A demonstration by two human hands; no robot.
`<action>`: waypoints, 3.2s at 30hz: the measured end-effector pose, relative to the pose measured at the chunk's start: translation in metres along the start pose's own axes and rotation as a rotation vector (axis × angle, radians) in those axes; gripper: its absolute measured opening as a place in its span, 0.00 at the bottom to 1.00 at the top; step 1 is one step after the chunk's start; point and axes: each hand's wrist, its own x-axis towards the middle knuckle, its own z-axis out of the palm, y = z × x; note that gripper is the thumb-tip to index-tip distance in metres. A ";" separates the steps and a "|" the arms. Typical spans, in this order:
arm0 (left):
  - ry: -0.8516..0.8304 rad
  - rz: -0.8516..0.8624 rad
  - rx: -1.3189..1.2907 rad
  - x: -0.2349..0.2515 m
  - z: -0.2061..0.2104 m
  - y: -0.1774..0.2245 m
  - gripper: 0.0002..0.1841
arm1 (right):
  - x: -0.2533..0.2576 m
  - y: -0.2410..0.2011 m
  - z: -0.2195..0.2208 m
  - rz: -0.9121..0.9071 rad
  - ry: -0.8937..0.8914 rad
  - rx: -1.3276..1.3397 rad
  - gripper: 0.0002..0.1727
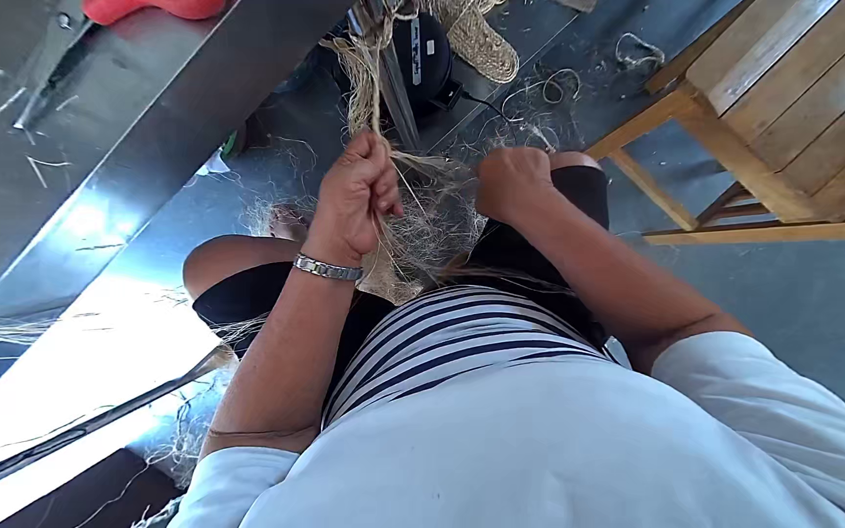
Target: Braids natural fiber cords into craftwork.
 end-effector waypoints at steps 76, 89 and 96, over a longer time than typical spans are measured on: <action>0.089 0.089 0.430 0.005 -0.011 -0.030 0.05 | 0.017 -0.035 -0.006 -0.413 -0.115 0.985 0.08; 0.131 0.140 0.693 0.010 -0.011 -0.039 0.06 | 0.025 -0.035 0.007 -0.328 -0.012 1.187 0.06; 0.125 0.214 0.991 0.006 -0.008 -0.034 0.12 | 0.028 -0.037 0.009 -0.356 0.121 1.129 0.04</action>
